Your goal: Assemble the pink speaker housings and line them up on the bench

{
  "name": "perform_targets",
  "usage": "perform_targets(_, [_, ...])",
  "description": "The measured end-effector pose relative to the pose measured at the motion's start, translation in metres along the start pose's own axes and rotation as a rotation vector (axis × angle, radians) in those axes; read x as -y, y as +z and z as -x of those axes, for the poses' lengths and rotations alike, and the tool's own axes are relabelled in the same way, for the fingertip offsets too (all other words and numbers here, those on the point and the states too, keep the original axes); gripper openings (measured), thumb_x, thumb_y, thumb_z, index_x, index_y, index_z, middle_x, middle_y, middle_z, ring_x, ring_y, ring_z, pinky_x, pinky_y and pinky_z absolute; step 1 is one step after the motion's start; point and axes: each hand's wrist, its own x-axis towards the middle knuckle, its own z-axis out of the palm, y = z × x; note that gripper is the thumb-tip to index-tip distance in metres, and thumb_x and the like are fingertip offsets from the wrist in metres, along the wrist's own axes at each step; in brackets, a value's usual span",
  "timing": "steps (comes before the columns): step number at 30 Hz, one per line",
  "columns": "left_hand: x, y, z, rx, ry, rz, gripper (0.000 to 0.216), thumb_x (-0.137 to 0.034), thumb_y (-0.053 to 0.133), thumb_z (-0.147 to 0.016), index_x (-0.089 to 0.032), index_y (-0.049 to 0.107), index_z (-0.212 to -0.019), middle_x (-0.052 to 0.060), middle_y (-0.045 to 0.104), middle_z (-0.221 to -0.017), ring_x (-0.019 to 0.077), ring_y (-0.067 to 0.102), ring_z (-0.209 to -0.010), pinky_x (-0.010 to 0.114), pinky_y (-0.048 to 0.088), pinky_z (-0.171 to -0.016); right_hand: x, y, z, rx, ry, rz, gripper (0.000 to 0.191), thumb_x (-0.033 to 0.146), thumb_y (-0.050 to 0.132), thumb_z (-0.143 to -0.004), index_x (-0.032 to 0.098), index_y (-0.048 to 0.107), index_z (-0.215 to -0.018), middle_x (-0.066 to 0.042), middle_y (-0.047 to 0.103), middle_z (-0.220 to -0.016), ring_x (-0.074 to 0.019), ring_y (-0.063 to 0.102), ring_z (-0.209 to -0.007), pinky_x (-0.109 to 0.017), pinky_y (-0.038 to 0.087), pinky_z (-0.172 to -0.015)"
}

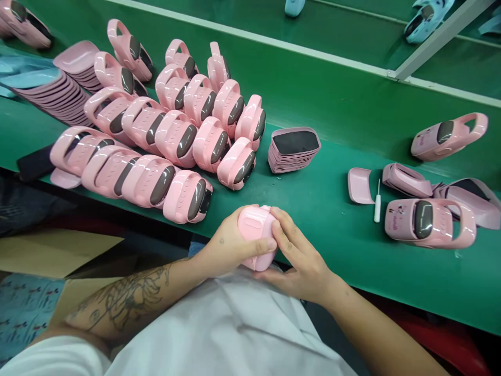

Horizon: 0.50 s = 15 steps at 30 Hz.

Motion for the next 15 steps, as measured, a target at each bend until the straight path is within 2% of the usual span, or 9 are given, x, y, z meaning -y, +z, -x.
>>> perform_targets(4, [0.008,0.003,0.004,-0.095,0.025,-0.017,0.091,-0.052,0.097,-0.067,-0.016,0.055,-0.138,0.02,0.066,-0.145,0.0402,0.063,-0.134,0.057,0.051,-0.113,0.003,0.005,0.0,-0.042,-0.019,0.007,0.112,0.038,0.089,-0.087,0.012,0.02,-0.173,-0.027,0.035,-0.173,-0.0429,0.041,-0.159,-0.067,0.046,-0.125])
perform_targets(7, [0.013,0.0,0.003,-0.082,0.06,-0.033,0.093,-0.052,0.097,-0.068,-0.015,0.054,-0.141,0.022,0.064,-0.148,0.0412,0.062,-0.137,0.059,0.05,-0.114,0.002,0.005,0.001,-0.042,-0.021,0.023,0.114,0.038,0.09,-0.086,0.015,0.02,-0.173,-0.024,0.033,-0.175,-0.0418,0.039,-0.16,-0.066,0.043,-0.127])
perform_targets(9, [0.014,-0.004,-0.002,-0.039,0.123,0.003,0.094,-0.05,0.096,-0.07,-0.016,0.052,-0.145,0.023,0.062,-0.152,0.042,0.06,-0.14,0.059,0.05,-0.115,0.001,0.004,0.002,-0.025,0.002,-0.002,0.114,0.044,0.09,-0.086,0.023,0.02,-0.174,-0.019,0.029,-0.178,-0.0419,0.035,-0.163,-0.068,0.038,-0.129])
perform_targets(10, [0.015,-0.006,-0.006,-0.012,0.179,0.029,0.096,-0.048,0.097,-0.069,-0.017,0.051,-0.148,0.022,0.061,-0.153,0.0419,0.06,-0.141,0.058,0.05,-0.116,0.001,0.004,0.002,-0.047,0.05,-0.038,0.114,0.051,0.089,-0.085,0.028,0.021,-0.174,-0.016,0.026,-0.18,-0.0424,0.032,-0.164,-0.069,0.035,-0.13])
perform_targets(12, [0.013,-0.01,-0.014,0.033,0.321,0.089,0.103,-0.045,0.099,-0.066,-0.02,0.05,-0.152,0.02,0.06,-0.156,0.0414,0.061,-0.14,0.054,0.052,-0.114,0.001,0.006,0.003,-0.191,0.26,-0.168,0.106,0.067,0.078,-0.088,0.036,0.022,-0.173,-0.01,0.022,-0.182,-0.0422,0.028,-0.165,-0.07,0.03,-0.132])
perform_targets(14, [0.012,-0.011,-0.021,0.078,0.421,0.145,0.111,-0.045,0.102,-0.06,-0.024,0.049,-0.155,0.018,0.061,-0.156,0.041,0.063,-0.137,0.05,0.055,-0.111,0.002,0.01,0.0,-0.358,0.517,-0.389,0.095,0.077,0.061,-0.095,0.036,0.025,-0.172,-0.009,0.023,-0.181,-0.0395,0.031,-0.165,-0.067,0.034,-0.131])
perform_targets(15, [0.011,-0.011,-0.023,0.106,0.439,0.166,0.114,-0.046,0.103,-0.058,-0.024,0.049,-0.156,0.017,0.061,-0.156,0.0412,0.064,-0.137,0.049,0.056,-0.11,0.002,0.012,-0.002,-0.392,0.617,-0.524,0.091,0.079,0.054,-0.097,0.034,0.026,-0.171,-0.009,0.026,-0.18,-0.0379,0.034,-0.164,-0.064,0.039,-0.129])
